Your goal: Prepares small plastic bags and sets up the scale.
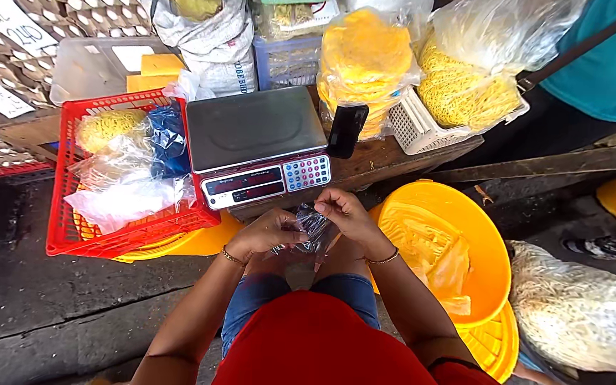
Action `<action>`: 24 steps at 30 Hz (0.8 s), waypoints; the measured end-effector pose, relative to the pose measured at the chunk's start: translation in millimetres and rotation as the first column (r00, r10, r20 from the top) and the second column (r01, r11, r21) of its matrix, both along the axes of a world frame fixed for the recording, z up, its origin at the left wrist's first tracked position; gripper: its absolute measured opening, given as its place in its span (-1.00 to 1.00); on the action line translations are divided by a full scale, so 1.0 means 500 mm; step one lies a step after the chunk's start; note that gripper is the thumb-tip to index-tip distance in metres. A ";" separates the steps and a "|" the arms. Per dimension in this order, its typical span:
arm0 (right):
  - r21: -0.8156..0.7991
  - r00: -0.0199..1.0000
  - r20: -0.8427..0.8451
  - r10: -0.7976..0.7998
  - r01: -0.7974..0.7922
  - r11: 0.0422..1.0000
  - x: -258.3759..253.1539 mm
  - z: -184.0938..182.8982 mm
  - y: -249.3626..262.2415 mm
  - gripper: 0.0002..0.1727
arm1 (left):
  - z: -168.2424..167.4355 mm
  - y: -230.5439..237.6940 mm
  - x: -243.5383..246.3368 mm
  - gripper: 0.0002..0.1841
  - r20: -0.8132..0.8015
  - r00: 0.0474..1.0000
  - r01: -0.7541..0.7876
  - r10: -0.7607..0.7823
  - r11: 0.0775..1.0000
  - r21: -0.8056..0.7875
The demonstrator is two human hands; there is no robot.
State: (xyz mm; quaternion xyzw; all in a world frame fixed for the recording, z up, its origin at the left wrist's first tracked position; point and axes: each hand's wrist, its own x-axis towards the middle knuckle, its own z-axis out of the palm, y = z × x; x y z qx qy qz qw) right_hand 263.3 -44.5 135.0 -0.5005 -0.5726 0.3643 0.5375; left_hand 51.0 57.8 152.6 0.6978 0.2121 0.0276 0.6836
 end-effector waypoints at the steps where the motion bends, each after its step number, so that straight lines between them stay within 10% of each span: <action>1: 0.014 0.999 -0.015 -0.036 0.037 0.999 -0.005 -0.003 0.001 -0.94 | -0.003 0.000 0.001 -0.98 0.013 1.000 -0.018 0.018 1.000 0.000; 18: 0.109 0.824 -0.287 -0.488 0.535 0.838 0.027 -0.073 0.034 -0.88 | -0.065 -0.002 -0.011 -0.94 -0.041 0.999 -0.026 0.028 0.998 0.053; 22: 0.012 0.675 0.202 -0.709 0.722 0.691 0.180 -0.125 0.055 -0.80 | -0.090 0.003 -0.034 -0.97 -0.034 0.997 -0.066 0.066 0.998 0.020; 24: -0.281 0.701 0.527 -0.480 0.677 0.681 0.224 -0.149 0.047 -0.22 | -0.090 -0.001 -0.039 -0.96 -0.015 0.985 -0.171 0.171 0.985 0.038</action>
